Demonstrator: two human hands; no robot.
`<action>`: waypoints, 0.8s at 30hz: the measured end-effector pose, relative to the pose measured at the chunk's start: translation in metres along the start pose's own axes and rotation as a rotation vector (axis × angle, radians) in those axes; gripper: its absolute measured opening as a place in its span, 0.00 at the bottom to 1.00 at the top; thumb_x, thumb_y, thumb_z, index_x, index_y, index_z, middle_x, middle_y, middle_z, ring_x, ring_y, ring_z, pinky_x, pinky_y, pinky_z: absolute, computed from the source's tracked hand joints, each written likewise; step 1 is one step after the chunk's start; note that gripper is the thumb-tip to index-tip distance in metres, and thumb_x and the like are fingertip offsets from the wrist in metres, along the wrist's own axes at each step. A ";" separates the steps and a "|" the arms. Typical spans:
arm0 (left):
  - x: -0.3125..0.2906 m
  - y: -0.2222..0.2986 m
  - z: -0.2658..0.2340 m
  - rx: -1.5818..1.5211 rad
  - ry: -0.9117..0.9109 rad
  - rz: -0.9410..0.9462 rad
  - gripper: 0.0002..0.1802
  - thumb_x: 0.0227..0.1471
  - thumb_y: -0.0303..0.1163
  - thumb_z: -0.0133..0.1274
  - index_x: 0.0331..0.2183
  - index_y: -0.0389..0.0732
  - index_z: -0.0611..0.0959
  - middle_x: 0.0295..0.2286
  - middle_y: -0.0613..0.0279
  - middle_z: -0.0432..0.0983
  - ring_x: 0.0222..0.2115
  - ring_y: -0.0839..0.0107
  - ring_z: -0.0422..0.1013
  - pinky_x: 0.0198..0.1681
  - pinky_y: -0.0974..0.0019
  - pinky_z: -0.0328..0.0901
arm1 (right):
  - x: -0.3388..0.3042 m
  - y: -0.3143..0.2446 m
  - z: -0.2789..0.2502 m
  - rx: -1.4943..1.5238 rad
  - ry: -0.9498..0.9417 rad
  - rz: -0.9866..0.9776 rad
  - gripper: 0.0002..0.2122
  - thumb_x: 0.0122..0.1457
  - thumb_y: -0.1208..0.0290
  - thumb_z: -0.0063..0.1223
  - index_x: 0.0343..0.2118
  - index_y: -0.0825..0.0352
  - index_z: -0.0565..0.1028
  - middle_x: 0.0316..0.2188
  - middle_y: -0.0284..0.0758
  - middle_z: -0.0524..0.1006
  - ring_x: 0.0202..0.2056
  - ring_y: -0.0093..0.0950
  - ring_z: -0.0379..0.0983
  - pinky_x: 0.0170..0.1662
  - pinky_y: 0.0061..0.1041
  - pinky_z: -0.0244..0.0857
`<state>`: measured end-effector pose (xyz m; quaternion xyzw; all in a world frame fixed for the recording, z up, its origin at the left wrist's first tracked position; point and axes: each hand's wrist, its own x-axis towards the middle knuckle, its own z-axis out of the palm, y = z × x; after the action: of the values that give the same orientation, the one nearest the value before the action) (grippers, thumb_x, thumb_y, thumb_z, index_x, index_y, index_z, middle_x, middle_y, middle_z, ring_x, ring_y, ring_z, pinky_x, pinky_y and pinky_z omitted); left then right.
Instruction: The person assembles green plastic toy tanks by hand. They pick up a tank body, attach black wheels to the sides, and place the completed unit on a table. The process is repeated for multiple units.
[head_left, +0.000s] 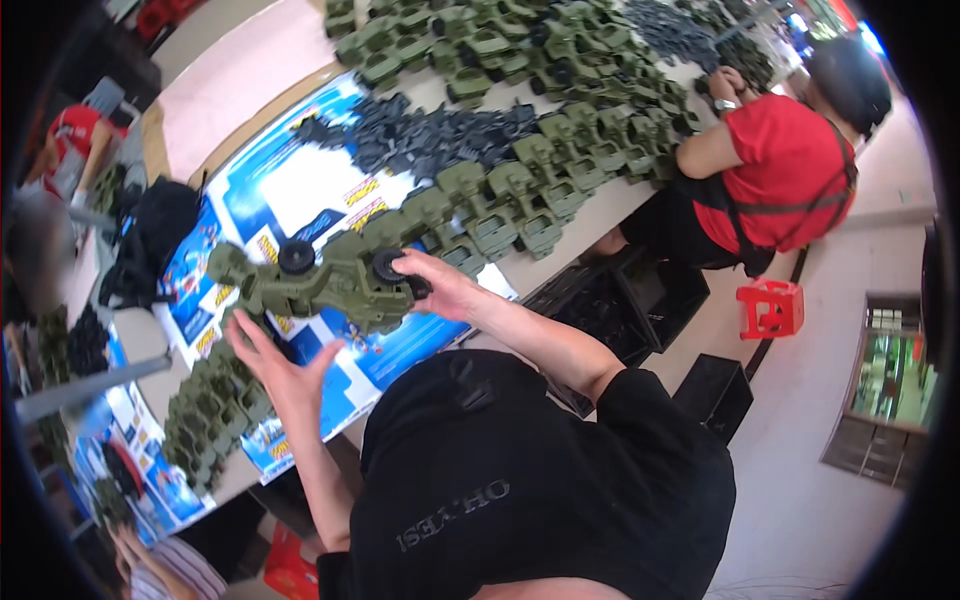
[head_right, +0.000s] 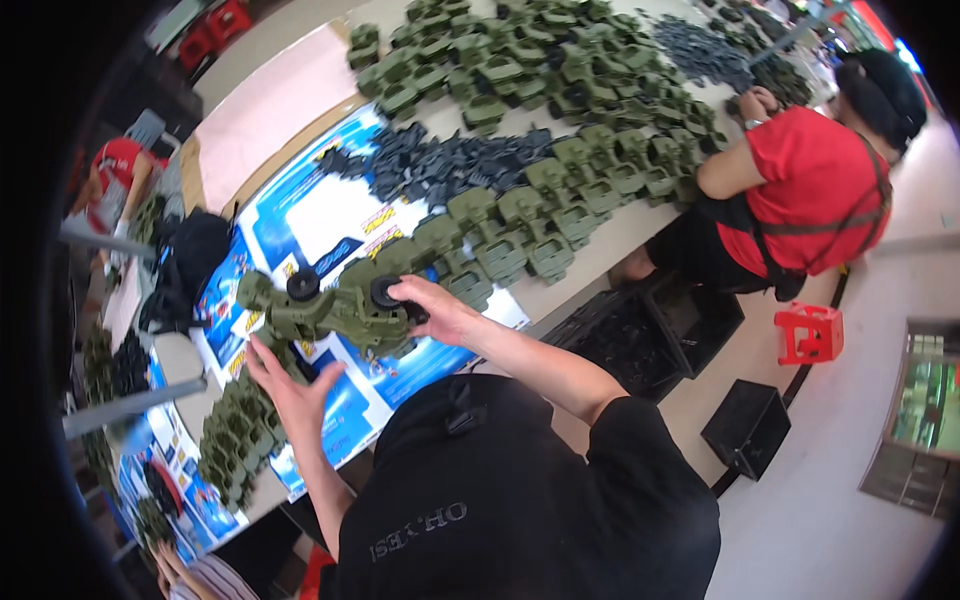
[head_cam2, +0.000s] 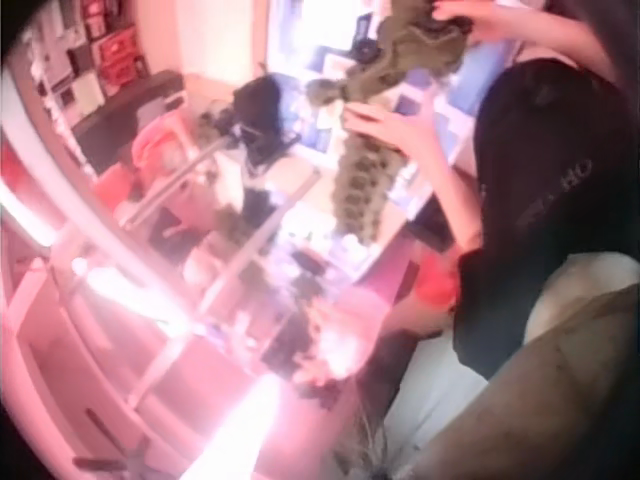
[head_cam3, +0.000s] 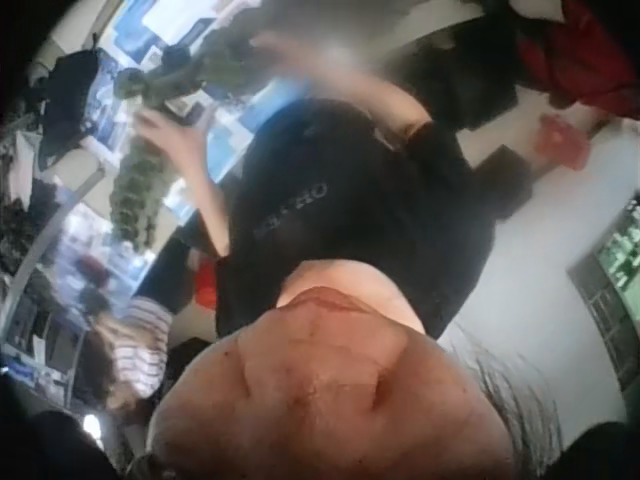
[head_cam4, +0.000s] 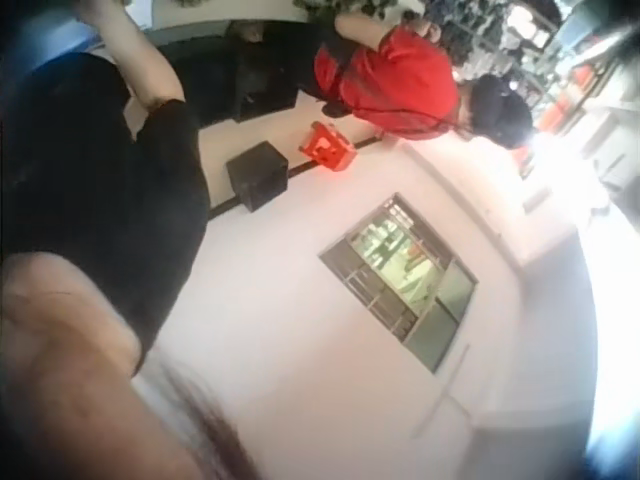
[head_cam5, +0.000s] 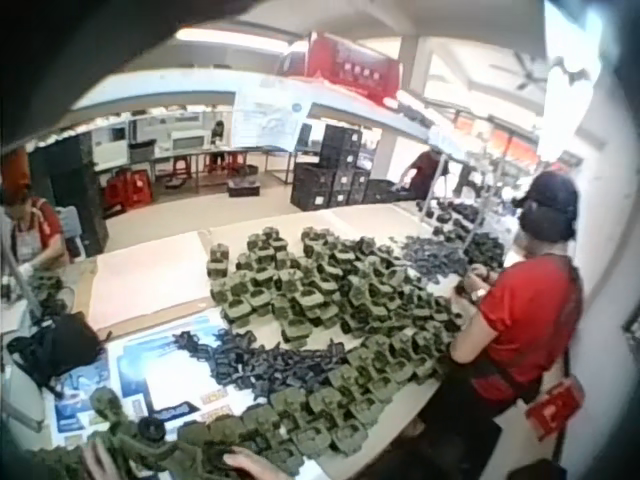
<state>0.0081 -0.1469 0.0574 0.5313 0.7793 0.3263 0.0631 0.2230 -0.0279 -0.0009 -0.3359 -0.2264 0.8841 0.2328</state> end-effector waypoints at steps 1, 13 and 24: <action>0.001 0.029 -0.010 0.303 -0.012 0.139 0.65 0.20 0.40 0.73 0.60 0.40 0.55 0.59 0.44 0.45 0.61 0.47 0.42 0.62 0.45 0.37 | -0.004 -0.004 0.000 -0.041 0.014 0.026 0.22 0.55 0.60 0.54 0.50 0.61 0.66 0.47 0.32 0.70 0.50 0.26 0.67 0.50 0.39 0.65; 0.026 0.046 0.019 0.032 -0.416 0.590 0.57 0.19 0.35 0.70 0.55 0.40 0.62 0.41 0.52 0.70 0.43 0.56 0.68 0.47 0.58 0.62 | -0.050 -0.029 0.019 -0.417 0.086 -0.053 0.21 0.60 0.51 0.46 0.48 0.62 0.67 0.43 0.32 0.70 0.41 0.24 0.69 0.24 0.26 0.68; 0.004 0.020 -0.003 -0.546 -0.647 0.113 0.54 0.26 0.37 0.72 0.54 0.40 0.60 0.43 0.54 0.68 0.44 0.59 0.69 0.48 0.62 0.63 | -0.053 -0.034 0.014 -0.259 -0.018 0.122 0.25 0.64 0.51 0.37 0.53 0.69 0.64 0.37 0.38 0.73 0.33 0.28 0.74 0.26 0.28 0.70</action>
<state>0.0212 -0.1402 0.0725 0.6119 0.5740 0.3403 0.4246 0.2573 -0.0344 0.0536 -0.3682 -0.3198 0.8631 0.1314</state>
